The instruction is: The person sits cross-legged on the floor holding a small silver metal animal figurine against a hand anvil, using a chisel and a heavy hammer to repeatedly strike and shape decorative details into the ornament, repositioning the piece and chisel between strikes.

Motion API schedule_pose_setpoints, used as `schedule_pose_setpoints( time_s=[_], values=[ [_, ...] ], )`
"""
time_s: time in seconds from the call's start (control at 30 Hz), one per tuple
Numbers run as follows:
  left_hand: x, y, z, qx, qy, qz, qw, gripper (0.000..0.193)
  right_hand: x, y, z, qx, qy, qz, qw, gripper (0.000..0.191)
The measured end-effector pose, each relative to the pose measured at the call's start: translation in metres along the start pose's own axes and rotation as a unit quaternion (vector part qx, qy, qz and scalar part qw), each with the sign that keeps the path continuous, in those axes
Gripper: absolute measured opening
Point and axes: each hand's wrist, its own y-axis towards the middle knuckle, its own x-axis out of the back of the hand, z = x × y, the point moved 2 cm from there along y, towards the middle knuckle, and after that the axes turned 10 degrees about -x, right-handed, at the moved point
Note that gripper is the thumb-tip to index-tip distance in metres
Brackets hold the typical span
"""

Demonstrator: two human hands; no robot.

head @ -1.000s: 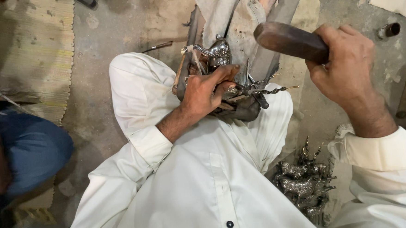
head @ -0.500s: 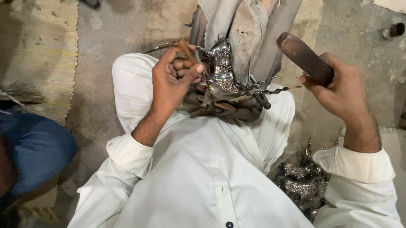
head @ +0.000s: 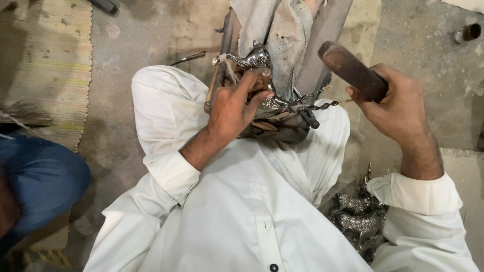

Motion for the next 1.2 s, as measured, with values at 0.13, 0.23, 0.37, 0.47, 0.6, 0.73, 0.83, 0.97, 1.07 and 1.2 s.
schedule_pose_setpoints(
  time_s=[0.13, 0.23, 0.37, 0.47, 0.6, 0.73, 0.83, 0.97, 1.07, 1.2],
  values=[
    [-0.005, -0.01, -0.003, -0.036, 0.004, -0.044, 0.998, 0.035, 0.005, 0.004, 0.019, 0.198, -0.112, -0.085, 0.97, 0.02],
    [-0.011, -0.014, -0.002, -0.025, 0.007, -0.051, 0.998, 0.033, 0.009, 0.008, 0.033, 0.245, -0.126, -0.099, 0.956, 0.017],
    [-0.014, -0.015, 0.002, -0.038, 0.035, -0.051, 0.997, 0.033, 0.012, 0.014, 0.061, 0.31, -0.088, -0.167, 0.932, 0.022],
    [-0.015, -0.016, 0.004, -0.048, 0.048, -0.045, 0.997, 0.029, 0.017, 0.009, 0.074, 0.348, -0.194, -0.209, 0.893, 0.024],
    [-0.017, -0.017, 0.001, -0.058, 0.048, -0.048, 0.996, 0.03, 0.028, 0.009, 0.078, 0.357, -0.231, -0.207, 0.881, 0.021],
    [-0.016, -0.014, -0.001, -0.057, 0.054, -0.046, 0.996, 0.027, 0.032, 0.014, 0.076, 0.372, -0.264, -0.203, 0.867, 0.018],
    [-0.014, -0.014, -0.001, -0.046, 0.048, -0.048, 0.997, 0.028, 0.031, 0.016, 0.077, 0.364, -0.277, -0.179, 0.871, 0.018],
    [-0.016, -0.012, -0.003, -0.047, 0.055, -0.051, 0.996, 0.027, 0.037, 0.012, 0.079, 0.366, -0.331, -0.188, 0.849, 0.02],
    [-0.016, -0.013, -0.004, -0.042, 0.055, -0.042, 0.997, 0.026, 0.04, 0.014, 0.082, 0.362, -0.323, -0.186, 0.854, 0.019],
    [-0.018, -0.013, -0.005, -0.05, 0.041, -0.05, 0.997, 0.032, 0.042, 0.015, 0.083, 0.364, -0.338, -0.193, 0.846, 0.016]
  ],
)
